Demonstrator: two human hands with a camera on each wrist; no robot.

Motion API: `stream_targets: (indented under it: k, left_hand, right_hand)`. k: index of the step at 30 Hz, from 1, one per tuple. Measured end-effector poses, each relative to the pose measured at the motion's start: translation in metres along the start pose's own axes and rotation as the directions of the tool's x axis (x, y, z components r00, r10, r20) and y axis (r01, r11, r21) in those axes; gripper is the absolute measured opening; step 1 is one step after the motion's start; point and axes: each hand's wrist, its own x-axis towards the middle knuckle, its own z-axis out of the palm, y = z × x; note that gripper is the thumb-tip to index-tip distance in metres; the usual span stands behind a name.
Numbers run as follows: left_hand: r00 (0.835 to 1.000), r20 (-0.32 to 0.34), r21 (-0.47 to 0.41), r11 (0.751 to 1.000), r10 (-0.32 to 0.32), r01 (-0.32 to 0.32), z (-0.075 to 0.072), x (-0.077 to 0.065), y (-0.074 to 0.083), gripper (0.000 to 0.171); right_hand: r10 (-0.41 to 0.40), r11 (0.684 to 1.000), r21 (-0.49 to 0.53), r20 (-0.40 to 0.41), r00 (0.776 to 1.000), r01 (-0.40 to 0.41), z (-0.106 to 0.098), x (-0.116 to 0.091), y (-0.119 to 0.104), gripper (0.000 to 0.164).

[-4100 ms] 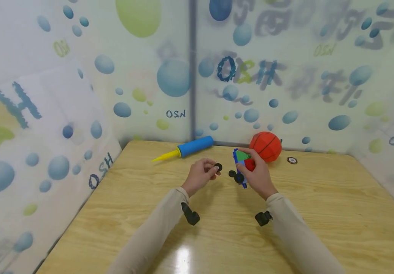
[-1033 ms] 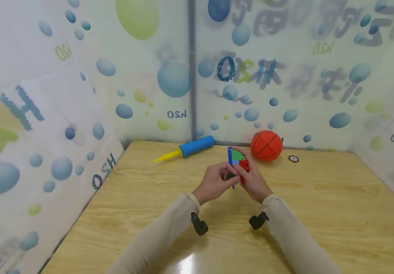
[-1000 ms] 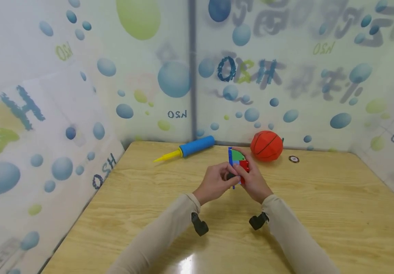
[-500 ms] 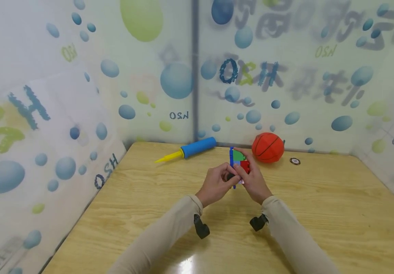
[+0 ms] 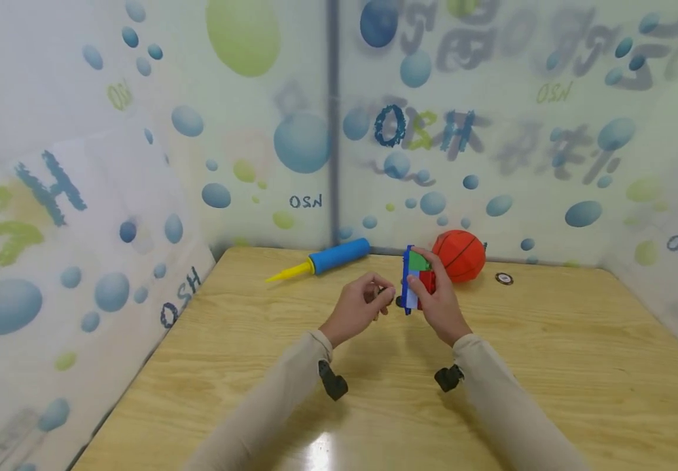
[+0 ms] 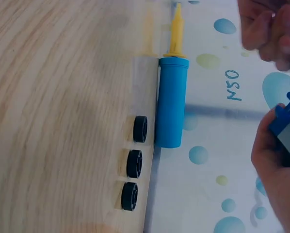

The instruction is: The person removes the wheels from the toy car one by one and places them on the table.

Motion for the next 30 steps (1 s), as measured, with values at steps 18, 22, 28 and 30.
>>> stream_targets:
  k: [18,22,28,30]
  left_hand:
    - [0.919,-0.032,0.17,0.904,-0.392,0.392,-0.031,0.034,-0.049,0.018]
    - [0.917,-0.075,0.336,0.856,-0.391,0.393,-0.032,0.046,-0.059,0.014]
    - [0.919,-0.101,0.483,0.789,-0.38,0.38,-0.027,0.054,-0.064,0.011]
    - [0.917,-0.102,0.524,0.763,-0.385,0.379,-0.026,0.055,-0.065,0.011]
  right_hand:
    - [0.079,0.995,0.064,0.025,0.997,-0.08,-0.02,-0.004,0.007,0.053]
    - [0.088,0.994,0.065,0.035,0.995,-0.09,-0.021,-0.005,0.008,0.053]
    - [0.096,0.994,0.047,0.041,0.995,-0.098,-0.023,-0.006,0.011,0.054]
    - [0.102,0.994,0.044,0.042,0.994,-0.104,-0.024,-0.007,0.013,0.054]
